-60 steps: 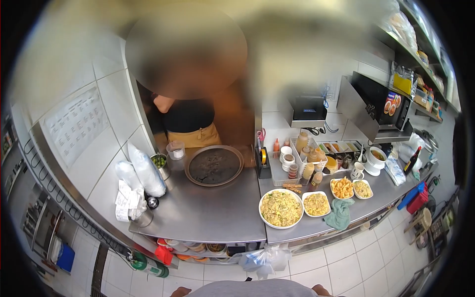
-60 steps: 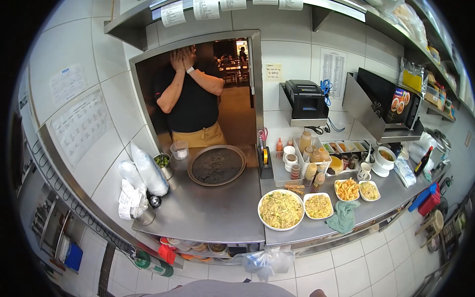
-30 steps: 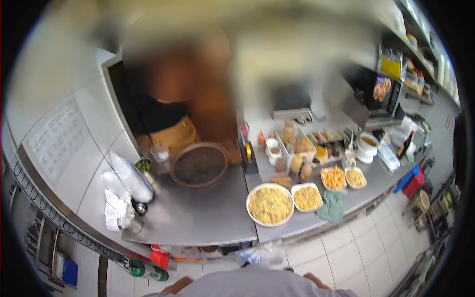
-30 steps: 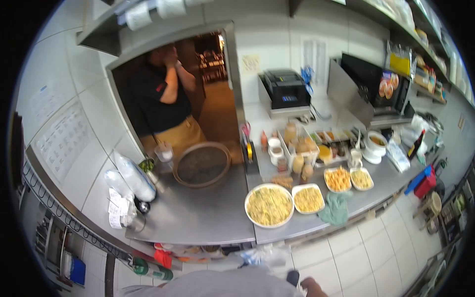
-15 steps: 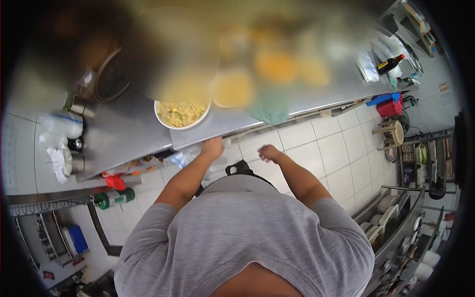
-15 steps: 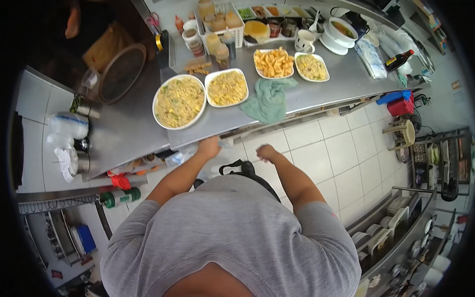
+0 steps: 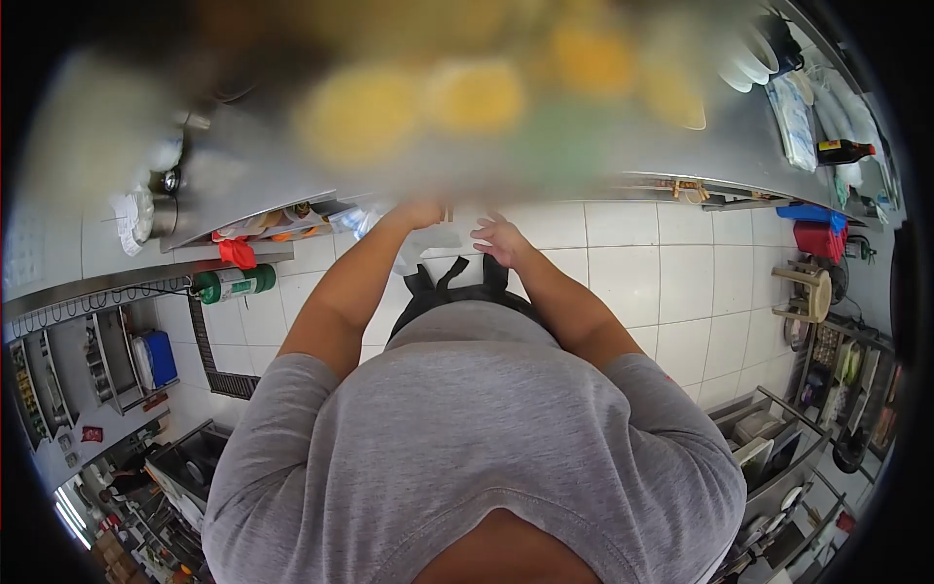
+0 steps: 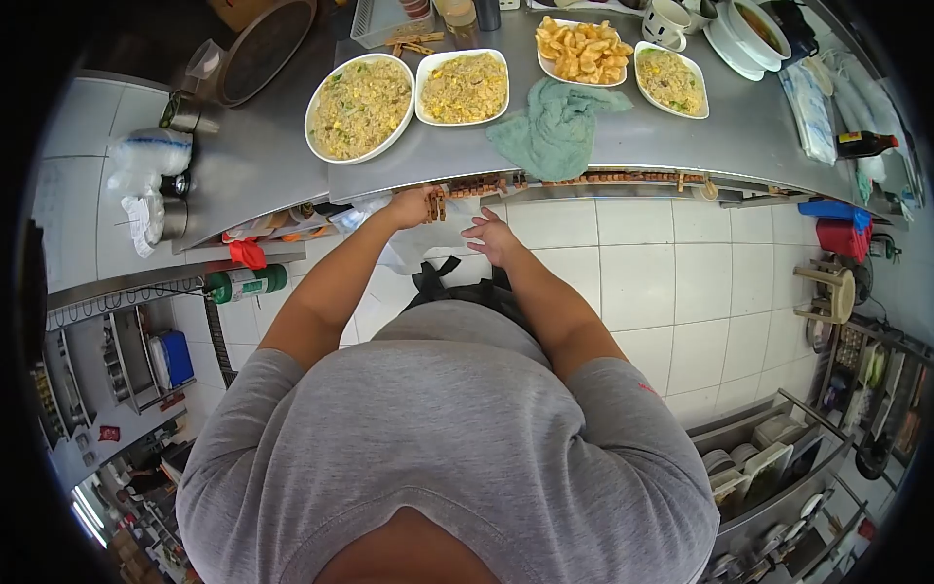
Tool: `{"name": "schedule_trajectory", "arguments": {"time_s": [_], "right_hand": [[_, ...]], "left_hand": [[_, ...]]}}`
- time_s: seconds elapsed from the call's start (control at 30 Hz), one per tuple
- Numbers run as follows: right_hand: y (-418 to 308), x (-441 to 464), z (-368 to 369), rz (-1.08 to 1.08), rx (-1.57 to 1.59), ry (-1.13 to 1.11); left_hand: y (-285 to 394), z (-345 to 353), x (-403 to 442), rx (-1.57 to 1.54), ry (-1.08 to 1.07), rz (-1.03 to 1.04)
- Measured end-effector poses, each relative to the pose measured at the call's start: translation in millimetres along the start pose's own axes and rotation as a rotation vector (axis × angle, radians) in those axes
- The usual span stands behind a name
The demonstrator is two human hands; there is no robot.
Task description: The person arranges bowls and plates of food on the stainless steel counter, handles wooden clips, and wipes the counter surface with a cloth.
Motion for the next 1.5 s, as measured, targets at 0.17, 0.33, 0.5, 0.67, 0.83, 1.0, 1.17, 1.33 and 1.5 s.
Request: {"name": "schedule_trajectory", "arguments": {"time_s": [0.17, 0.33, 0.5, 0.67, 0.83, 1.0, 1.17, 1.33, 1.5], "right_hand": [[10.2, 20.9, 14.8, -0.075, 0.083, -0.063], [19.7, 13.1, 69.6, -0.007, 0.167, -0.274], [23.9, 12.9, 65.5, -0.087, 0.226, -0.134], [32.0, 36.4, 49.8, -0.185, 0.246, -0.035], [32.9, 117.4, -19.4, -0.526, 0.263, 0.054], [20.5, 82.7, -7.5, -0.536, 0.471, -0.127], [29.6, 67.0, -14.6, -0.525, 0.593, -0.022], [22.5, 59.5, -1.7, -0.513, 0.472, 0.087], [10.9, 20.2, 12.6, -0.422, 0.445, 0.172]], "left_hand": [[-2.0, 2.6, 5.8, -0.08, 0.003, 0.03], [8.3, -3.1, -7.5, -0.247, -0.166, 0.042], [6.7, -8.3, -2.1, -0.191, -0.056, 0.149], [-2.8, -1.1, 2.7, -0.219, -0.129, 0.129], [8.9, -11.5, -14.8, -0.257, -0.172, 0.066], [12.7, -13.4, -16.5, -0.139, -0.137, 0.142], [15.3, -17.5, -22.5, -0.152, -0.149, 0.119], [15.3, -20.0, -25.4, -0.214, -0.143, 0.099], [-10.9, 4.2, 9.7, 0.017, -0.102, 0.089]]}}
Point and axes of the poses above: each hand's wrist, its own x-axis towards the middle knuckle, its own z-axis out of the palm, y = z × x, the point moved 8 cm from there along x, towards the middle knuckle, and after that the axes turned 3 degrees about x, right-handed, at the moved point
